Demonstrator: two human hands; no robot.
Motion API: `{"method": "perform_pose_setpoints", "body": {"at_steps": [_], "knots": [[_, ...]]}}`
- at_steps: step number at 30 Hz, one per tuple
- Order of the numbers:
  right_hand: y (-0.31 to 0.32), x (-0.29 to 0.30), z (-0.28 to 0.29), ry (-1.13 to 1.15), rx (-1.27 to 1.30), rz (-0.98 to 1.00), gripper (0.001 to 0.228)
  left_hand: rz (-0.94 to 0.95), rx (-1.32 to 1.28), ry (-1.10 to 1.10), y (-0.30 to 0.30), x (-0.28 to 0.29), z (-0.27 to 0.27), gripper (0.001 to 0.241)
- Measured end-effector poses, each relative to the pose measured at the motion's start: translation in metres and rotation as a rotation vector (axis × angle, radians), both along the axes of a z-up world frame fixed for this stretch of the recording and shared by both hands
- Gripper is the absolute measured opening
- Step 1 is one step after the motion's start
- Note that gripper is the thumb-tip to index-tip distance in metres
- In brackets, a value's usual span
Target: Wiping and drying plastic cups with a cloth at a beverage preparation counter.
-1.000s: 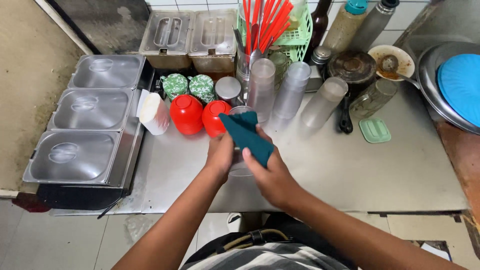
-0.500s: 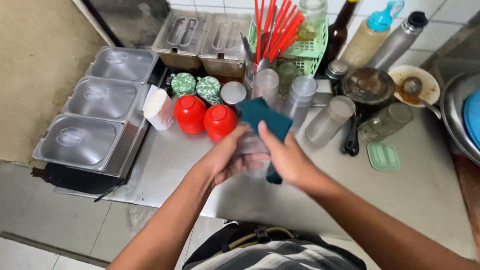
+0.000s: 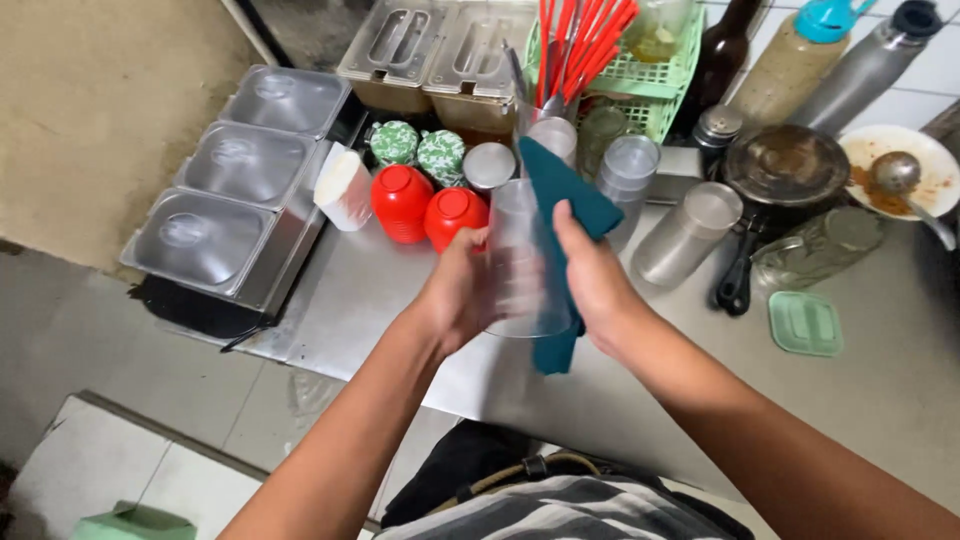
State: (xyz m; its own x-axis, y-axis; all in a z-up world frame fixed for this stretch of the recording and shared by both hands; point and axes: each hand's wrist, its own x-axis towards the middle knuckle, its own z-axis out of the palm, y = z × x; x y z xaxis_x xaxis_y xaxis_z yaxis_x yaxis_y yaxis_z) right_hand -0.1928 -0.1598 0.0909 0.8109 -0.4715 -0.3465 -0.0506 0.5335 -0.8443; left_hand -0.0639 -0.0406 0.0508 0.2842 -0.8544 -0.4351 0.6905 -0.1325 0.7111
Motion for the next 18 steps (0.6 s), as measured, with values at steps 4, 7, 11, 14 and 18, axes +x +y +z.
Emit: {"method": "perform_pose_setpoints", "body": {"at_steps": [4,7,11,14,18], "knots": [[0.022,-0.013,-0.044,0.075,-0.543,0.02,0.052,0.113,0.337,-0.168,-0.02,0.007,-0.013,0.065],[0.034,-0.027,-0.021,-0.092,-0.679,-0.008,0.067,0.12,0.139,-0.205,-0.014,-0.002,-0.005,0.078],[0.009,-0.016,0.015,-0.119,-0.333,-0.006,0.047,-0.038,0.062,-0.159,-0.006,-0.029,0.048,0.077],[-0.009,-0.011,0.013,0.041,-0.202,-0.091,0.049,0.011,0.177,-0.085,-0.015,-0.036,0.064,0.076],[0.009,-0.026,0.002,0.177,-0.504,-0.094,0.046,0.179,0.015,0.183,-0.037,-0.002,0.013,0.065]]}}
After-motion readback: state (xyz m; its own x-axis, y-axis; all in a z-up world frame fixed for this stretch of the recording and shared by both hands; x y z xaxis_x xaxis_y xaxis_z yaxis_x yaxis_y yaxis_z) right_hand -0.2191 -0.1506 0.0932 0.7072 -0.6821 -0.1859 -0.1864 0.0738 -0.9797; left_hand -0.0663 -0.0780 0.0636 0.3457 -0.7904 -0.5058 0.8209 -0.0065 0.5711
